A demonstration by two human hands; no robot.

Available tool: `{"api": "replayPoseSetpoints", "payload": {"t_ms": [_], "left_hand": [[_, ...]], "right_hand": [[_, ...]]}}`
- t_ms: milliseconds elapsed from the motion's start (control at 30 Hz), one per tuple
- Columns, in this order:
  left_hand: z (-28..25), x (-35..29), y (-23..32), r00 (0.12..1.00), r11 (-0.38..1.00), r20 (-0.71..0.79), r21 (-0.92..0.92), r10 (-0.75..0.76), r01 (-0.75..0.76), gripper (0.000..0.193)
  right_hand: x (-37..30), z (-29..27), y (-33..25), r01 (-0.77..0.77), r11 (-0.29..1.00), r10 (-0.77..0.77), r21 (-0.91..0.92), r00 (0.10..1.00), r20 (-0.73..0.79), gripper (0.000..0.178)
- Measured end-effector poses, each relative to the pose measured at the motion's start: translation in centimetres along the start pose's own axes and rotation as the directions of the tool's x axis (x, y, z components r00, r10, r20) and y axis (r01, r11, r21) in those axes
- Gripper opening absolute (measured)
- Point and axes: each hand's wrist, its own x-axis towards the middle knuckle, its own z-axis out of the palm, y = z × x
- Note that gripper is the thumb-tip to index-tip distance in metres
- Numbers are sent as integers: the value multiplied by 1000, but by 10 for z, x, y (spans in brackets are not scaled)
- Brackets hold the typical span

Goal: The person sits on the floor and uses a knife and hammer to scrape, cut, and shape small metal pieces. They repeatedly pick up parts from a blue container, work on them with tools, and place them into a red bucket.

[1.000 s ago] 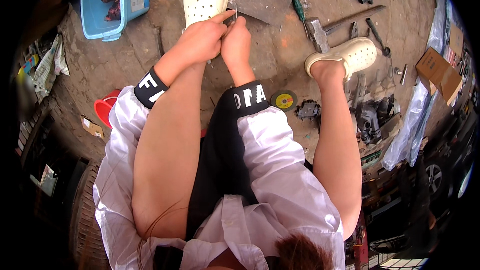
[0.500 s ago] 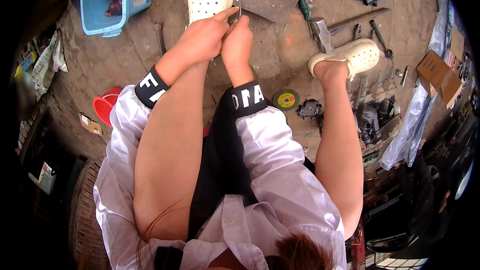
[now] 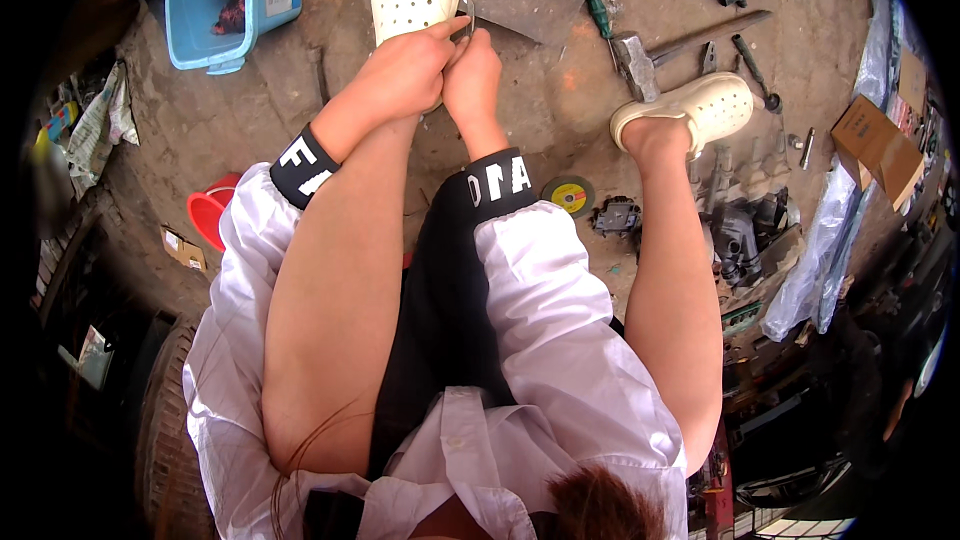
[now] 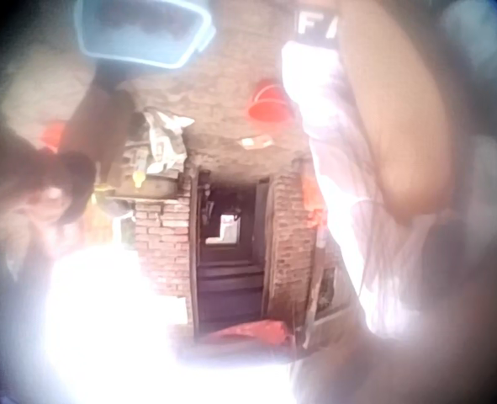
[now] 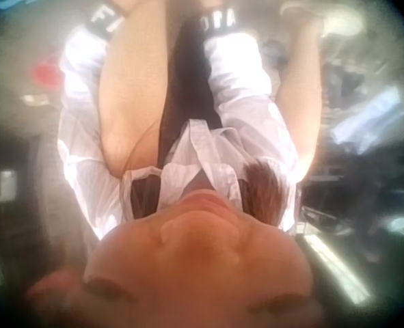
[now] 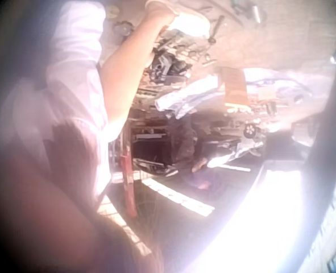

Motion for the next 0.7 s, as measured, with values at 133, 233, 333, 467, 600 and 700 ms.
{"api": "replayPoseSetpoints", "payload": {"t_ms": [133, 233, 333, 467, 600, 700], "left_hand": [[2, 4, 0, 1000, 1000, 7, 18, -24, 24, 19], [-6, 2, 6, 993, 998, 97, 30, -66, 64, 28], [-7, 2, 4, 991, 997, 118, 28, -69, 66, 28], [-7, 1, 4, 990, 998, 125, 39, -63, 58, 29], [-10, 0, 4, 990, 997, 127, 45, -68, 63, 28], [0, -2, 0, 1000, 1000, 5, 25, -14, 13, 15]], "right_hand": [[2, 1, -2, -32, 999, 32, 37, 999, -7, 19], [1, -5, -7, -56, 998, 55, 32, 998, 41, 18], [-1, -3, -7, -57, 997, 55, 48, 997, 53, 17], [-2, -3, -9, -97, 994, 94, 43, 993, 68, 16], [-4, 0, -7, -103, 993, 100, 58, 994, 53, 19], [-3, 4, -6, -51, 997, 50, 61, 998, 24, 19]]}}
